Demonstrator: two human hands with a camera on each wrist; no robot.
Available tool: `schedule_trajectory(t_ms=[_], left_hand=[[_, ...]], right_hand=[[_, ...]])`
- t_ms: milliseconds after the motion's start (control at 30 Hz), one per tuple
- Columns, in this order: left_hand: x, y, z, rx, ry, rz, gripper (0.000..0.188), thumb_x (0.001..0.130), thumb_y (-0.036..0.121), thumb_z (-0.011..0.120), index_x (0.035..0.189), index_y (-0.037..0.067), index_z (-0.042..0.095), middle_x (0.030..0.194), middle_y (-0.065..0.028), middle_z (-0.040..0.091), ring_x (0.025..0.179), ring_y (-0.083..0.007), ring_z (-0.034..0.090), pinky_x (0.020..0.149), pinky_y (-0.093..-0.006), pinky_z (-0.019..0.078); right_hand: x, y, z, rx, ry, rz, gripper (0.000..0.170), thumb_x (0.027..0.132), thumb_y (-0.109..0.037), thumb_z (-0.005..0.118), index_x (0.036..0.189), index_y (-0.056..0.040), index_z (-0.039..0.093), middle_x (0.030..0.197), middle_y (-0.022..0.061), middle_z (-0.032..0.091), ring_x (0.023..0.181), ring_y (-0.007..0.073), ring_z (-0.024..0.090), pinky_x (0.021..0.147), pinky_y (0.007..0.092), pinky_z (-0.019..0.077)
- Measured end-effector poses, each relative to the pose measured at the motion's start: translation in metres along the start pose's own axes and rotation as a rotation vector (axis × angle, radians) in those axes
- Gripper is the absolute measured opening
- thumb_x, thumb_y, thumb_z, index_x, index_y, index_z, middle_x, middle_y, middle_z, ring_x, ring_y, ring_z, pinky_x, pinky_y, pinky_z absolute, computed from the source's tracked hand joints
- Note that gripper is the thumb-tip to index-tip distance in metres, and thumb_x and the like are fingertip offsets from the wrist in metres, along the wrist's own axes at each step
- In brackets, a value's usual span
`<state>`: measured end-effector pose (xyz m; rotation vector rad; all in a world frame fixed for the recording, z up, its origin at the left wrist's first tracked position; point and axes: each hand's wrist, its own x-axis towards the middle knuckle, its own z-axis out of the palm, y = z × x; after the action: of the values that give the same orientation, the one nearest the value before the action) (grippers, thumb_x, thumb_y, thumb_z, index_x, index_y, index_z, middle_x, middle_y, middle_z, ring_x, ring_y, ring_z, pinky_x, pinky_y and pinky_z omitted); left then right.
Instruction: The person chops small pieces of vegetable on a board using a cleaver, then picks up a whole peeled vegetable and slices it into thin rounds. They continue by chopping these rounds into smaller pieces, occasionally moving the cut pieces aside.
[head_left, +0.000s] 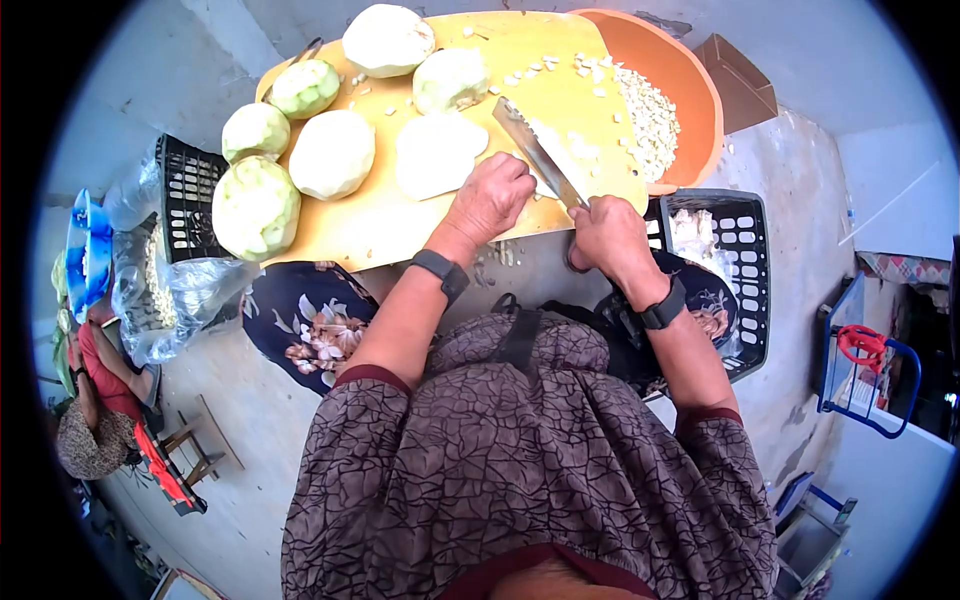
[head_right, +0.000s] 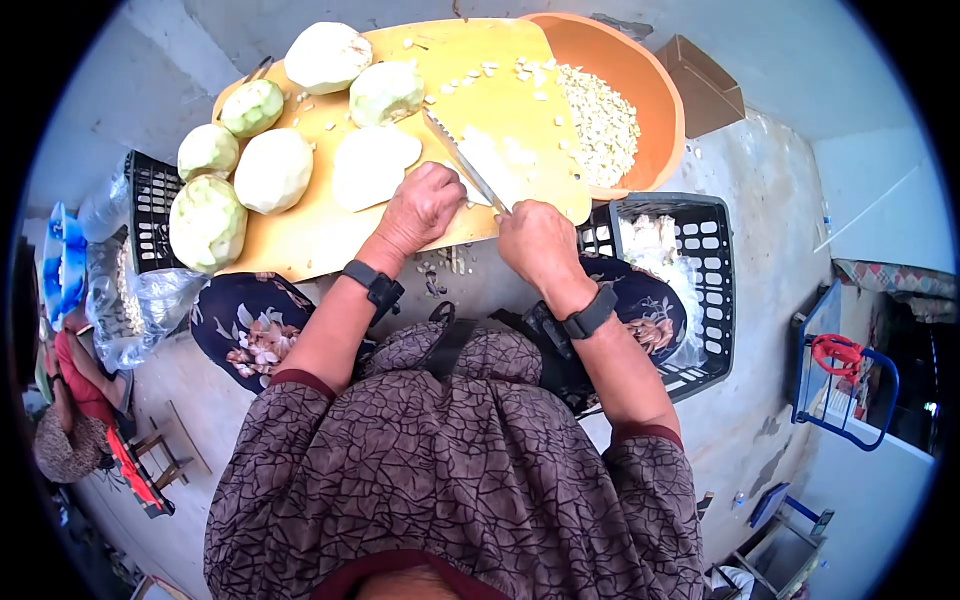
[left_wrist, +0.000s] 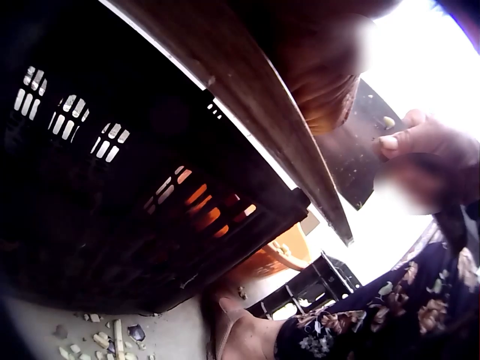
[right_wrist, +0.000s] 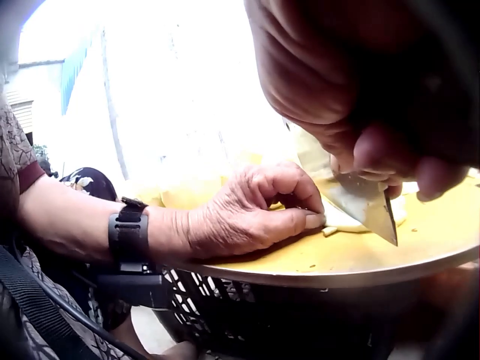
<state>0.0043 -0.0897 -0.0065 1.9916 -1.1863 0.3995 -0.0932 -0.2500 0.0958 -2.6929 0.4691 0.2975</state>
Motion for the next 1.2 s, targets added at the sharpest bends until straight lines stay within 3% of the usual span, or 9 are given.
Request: schedule_trajectory(t_ms=[100, 333, 567, 667, 1033, 1200], left_hand=[[-0.002, -0.001, -0.001, 0.036, -0.058, -0.026, 0.005, 0.078, 0.004, 0.067, 0.083, 0.005, 0.067, 0.088, -0.0080, 0.062, 0.089, -0.0272, 0.061, 0.079, -0.0373, 0.0512], [-0.004, -0.001, -0.001, 0.032, -0.074, -0.033, 0.007, 0.078, 0.005, 0.068, 0.085, 0.005, 0.068, 0.090, -0.0080, 0.064, 0.087, -0.0269, 0.063, 0.080, -0.0388, 0.0506], [-0.001, -0.001, 0.000, -0.005, -0.039, -0.041, 0.008, 0.076, 0.003, 0.070, 0.084, 0.004, 0.068, 0.086, -0.0097, 0.064, 0.084, -0.0282, 0.064, 0.079, -0.0383, 0.0521], [0.000, 0.000, -0.001, -0.010, -0.037, -0.052, 0.009, 0.075, 0.002, 0.070, 0.083, 0.004, 0.067, 0.085, -0.0103, 0.065, 0.084, -0.0290, 0.064, 0.077, -0.0385, 0.0526], [-0.002, 0.002, 0.000, -0.030, -0.023, -0.046, 0.010, 0.076, 0.002, 0.070, 0.086, 0.004, 0.067, 0.089, -0.0114, 0.066, 0.087, -0.0312, 0.065, 0.078, -0.0395, 0.0536], [-0.008, 0.009, -0.011, -0.021, -0.149, -0.061, 0.017, 0.079, 0.002, 0.066, 0.096, 0.003, 0.067, 0.098, -0.0123, 0.065, 0.093, -0.0320, 0.064, 0.085, -0.0414, 0.0521]], right_hand=[[-0.006, -0.002, -0.002, -0.023, 0.009, -0.027, 0.030, 0.089, -0.023, 0.064, 0.080, 0.0049, 0.071, 0.078, 0.0292, 0.066, 0.079, 0.0445, 0.067, 0.077, 0.0488, 0.0536], [-0.011, -0.005, -0.008, -0.028, -0.057, -0.014, 0.030, 0.089, -0.023, 0.064, 0.080, 0.0048, 0.071, 0.078, 0.0297, 0.066, 0.080, 0.0449, 0.067, 0.077, 0.0487, 0.0536], [-0.003, -0.007, -0.008, -0.015, -0.134, 0.017, 0.027, 0.089, -0.020, 0.064, 0.084, 0.0056, 0.071, 0.085, 0.0297, 0.068, 0.086, 0.0434, 0.068, 0.080, 0.0471, 0.0539], [0.003, -0.003, -0.002, 0.033, -0.118, -0.034, 0.033, 0.090, -0.022, 0.063, 0.081, 0.0088, 0.069, 0.082, 0.0332, 0.065, 0.083, 0.0470, 0.066, 0.078, 0.0490, 0.0523], [0.014, -0.015, 0.010, 0.048, -0.102, -0.006, 0.026, 0.089, -0.021, 0.061, 0.092, 0.0023, 0.073, 0.095, 0.0244, 0.071, 0.096, 0.0374, 0.069, 0.086, 0.0427, 0.0532], [0.015, -0.015, 0.016, 0.074, -0.049, 0.023, 0.027, 0.090, -0.023, 0.061, 0.096, 0.0010, 0.073, 0.098, 0.0236, 0.071, 0.098, 0.0361, 0.069, 0.088, 0.0422, 0.0529]])
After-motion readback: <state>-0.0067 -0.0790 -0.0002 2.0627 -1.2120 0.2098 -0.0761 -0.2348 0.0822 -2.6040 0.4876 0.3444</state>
